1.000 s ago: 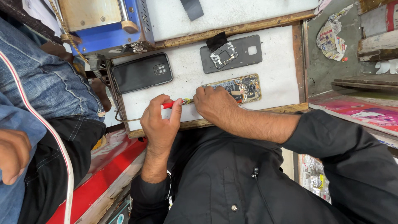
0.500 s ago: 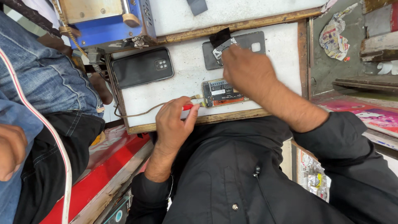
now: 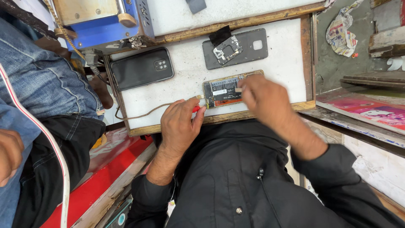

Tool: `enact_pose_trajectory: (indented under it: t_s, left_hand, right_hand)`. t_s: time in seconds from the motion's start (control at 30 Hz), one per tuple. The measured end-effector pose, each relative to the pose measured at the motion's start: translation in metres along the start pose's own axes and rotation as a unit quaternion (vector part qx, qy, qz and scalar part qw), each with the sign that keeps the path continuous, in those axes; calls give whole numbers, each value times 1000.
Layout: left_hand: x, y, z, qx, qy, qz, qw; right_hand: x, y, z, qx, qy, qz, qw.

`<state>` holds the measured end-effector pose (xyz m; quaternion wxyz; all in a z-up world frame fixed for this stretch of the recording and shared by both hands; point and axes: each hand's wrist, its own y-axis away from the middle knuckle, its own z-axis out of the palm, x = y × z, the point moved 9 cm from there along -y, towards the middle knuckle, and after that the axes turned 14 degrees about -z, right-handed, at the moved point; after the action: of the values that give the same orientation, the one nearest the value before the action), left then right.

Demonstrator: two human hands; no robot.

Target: The person works on a disassembled smartphone motherboard, using a red-handled screwdriver to adjust components and connectors. They repeatedly lift, rotate, and reposition the board on the workbench while handling small parts and a ribbon cable.

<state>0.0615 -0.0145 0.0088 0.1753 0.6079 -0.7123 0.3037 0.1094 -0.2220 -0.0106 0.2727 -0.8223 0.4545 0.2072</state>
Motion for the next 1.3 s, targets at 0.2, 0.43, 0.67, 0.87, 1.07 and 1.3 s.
enact_pose_trajectory:
  t_s: [0.2, 0.43, 0.67, 0.87, 1.07, 1.3]
  left_hand:
    - [32, -1, 6, -91, 5, 39, 995]
    - [45, -11, 4, -114, 37, 72, 990]
    - [27, -21, 5, -101, -30, 21, 994]
    - [15, -14, 9, -109, -71, -19, 991]
    - [25, -17, 7, -103, -59, 7, 993]
    - [21, -15, 8, -108, -75, -7, 991]
  right_hand:
    - [-34, 50, 44, -54, -48, 7, 997]
    - [-49, 54, 42, -14, -6, -55, 998]
    - [-53, 42, 48, -23, 3, -42, 999]
    - [-51, 42, 50, -24, -8, -17, 1000]
    - [-47, 39, 50, -34, -27, -2, 999]
    - [-45, 39, 45, -16, -37, -11, 999]
